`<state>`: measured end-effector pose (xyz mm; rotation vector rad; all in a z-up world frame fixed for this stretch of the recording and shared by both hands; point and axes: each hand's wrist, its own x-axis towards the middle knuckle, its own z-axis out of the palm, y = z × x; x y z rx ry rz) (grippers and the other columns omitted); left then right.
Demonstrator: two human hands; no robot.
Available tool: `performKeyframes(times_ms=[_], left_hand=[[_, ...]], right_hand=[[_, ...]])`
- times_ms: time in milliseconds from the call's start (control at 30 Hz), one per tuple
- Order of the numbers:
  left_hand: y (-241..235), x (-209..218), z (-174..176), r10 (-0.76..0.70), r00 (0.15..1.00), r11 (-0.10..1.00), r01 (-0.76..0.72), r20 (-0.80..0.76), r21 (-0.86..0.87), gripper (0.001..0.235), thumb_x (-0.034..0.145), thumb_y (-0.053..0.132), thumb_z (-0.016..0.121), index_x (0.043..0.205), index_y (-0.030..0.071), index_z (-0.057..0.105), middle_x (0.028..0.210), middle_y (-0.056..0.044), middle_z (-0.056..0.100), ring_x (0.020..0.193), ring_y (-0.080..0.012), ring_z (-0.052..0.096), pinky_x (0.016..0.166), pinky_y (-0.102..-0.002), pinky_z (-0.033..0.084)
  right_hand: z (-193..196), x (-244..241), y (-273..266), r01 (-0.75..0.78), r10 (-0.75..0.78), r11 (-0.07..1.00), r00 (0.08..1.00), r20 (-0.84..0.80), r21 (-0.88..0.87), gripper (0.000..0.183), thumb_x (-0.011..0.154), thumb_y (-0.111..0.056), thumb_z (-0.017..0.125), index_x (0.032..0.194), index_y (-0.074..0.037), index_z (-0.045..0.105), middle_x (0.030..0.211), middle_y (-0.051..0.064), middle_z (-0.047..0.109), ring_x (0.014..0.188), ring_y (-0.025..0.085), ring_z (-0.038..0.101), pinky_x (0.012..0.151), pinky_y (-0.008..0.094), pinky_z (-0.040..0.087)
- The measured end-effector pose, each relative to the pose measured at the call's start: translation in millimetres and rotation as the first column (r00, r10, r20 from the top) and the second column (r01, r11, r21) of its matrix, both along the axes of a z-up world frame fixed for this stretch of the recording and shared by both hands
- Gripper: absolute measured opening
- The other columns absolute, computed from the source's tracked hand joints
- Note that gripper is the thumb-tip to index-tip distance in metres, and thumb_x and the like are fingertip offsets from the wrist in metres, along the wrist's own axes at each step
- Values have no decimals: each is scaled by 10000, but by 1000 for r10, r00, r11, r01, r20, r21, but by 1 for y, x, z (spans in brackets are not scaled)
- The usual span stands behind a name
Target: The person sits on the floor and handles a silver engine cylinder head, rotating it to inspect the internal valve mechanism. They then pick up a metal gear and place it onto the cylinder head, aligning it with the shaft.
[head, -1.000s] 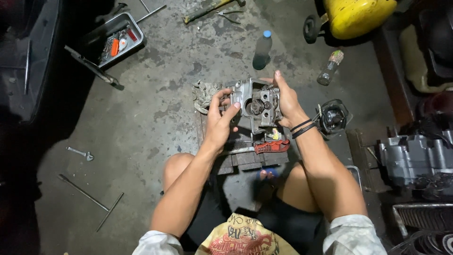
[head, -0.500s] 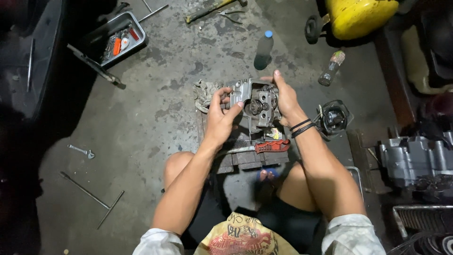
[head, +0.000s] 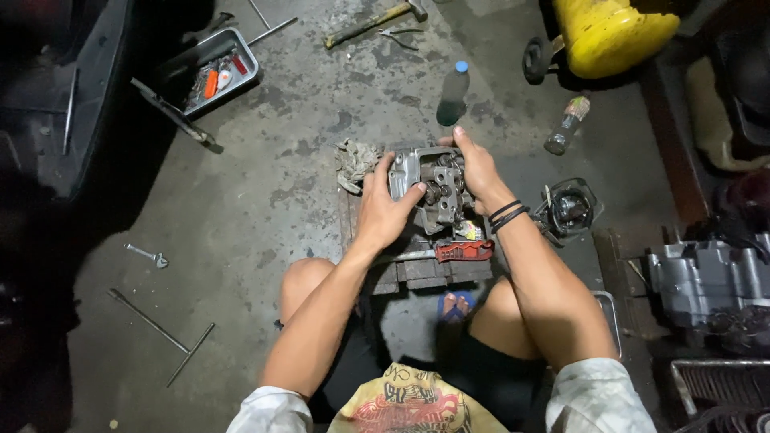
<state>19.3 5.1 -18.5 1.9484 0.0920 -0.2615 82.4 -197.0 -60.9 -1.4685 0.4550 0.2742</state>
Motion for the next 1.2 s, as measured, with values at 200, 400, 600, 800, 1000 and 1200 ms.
performKeyframes(times_ms=[200, 400, 600, 800, 1000, 1200], left_hand=[[4, -4, -12, 43, 998, 999, -42, -52, 13, 830, 843, 485, 712, 1534, 191, 360, 1408, -271, 482, 1356, -490, 467, 1139, -548, 353], [13, -18, -4, -1, 999, 1000, 2, -40, 31, 865, 856, 448, 708, 1585, 209, 308, 1399, -311, 491, 1371, -513, 443, 1151, -554, 322], [8, -30, 13, 74, 988, 997, -78, -137, -26, 851, 762, 488, 778, 1498, 254, 421, 1425, -249, 543, 1346, -447, 510, 1114, -498, 407], [-9, -30, -1, 186, 969, 978, -199, -162, -67, 811, 733, 437, 806, 1435, 245, 450, 1372, -255, 580, 1302, -428, 559, 1061, -470, 450], [-22, -25, -7, 338, 890, 810, -441, -307, -387, 779, 807, 285, 834, 1449, 163, 410, 1311, -286, 503, 1043, -394, 640, 605, -451, 650], [-26, -36, 14, 289, 902, 740, -423, -321, -523, 755, 902, 188, 737, 1513, 114, 300, 1312, -249, 420, 1087, -384, 577, 739, -558, 637]], right_hand=[[32, -12, 20, -117, 136, 975, 986, 96, -187, 438, 1008, -530, 547, 1203, -183, 731, 1304, 147, 648, 1279, 292, 574, 1079, 465, 483], [7, 1, 22, -194, 239, 944, 960, 146, -266, 435, 1024, -508, 576, 1248, -156, 697, 1354, 134, 618, 1341, 302, 510, 1153, 490, 382], [1, 8, 17, -201, 283, 912, 940, 191, -359, 487, 997, -518, 596, 1300, -143, 668, 1325, 160, 654, 1336, 328, 528, 1151, 466, 370], [-13, 17, 8, -63, 138, 961, 954, 266, -271, 437, 1003, -501, 628, 1219, -129, 707, 1086, 115, 755, 1153, 219, 666, 1043, 407, 469], [-22, 20, -11, -139, 264, 890, 933, 244, -434, 432, 1023, -561, 577, 1290, -233, 669, 1135, -3, 742, 1194, 183, 639, 1008, 385, 485], [14, -17, -10, -227, 350, 888, 898, 266, -400, 433, 1047, -477, 550, 1315, -155, 660, 1289, 113, 683, 1299, 286, 571, 1100, 449, 419]])
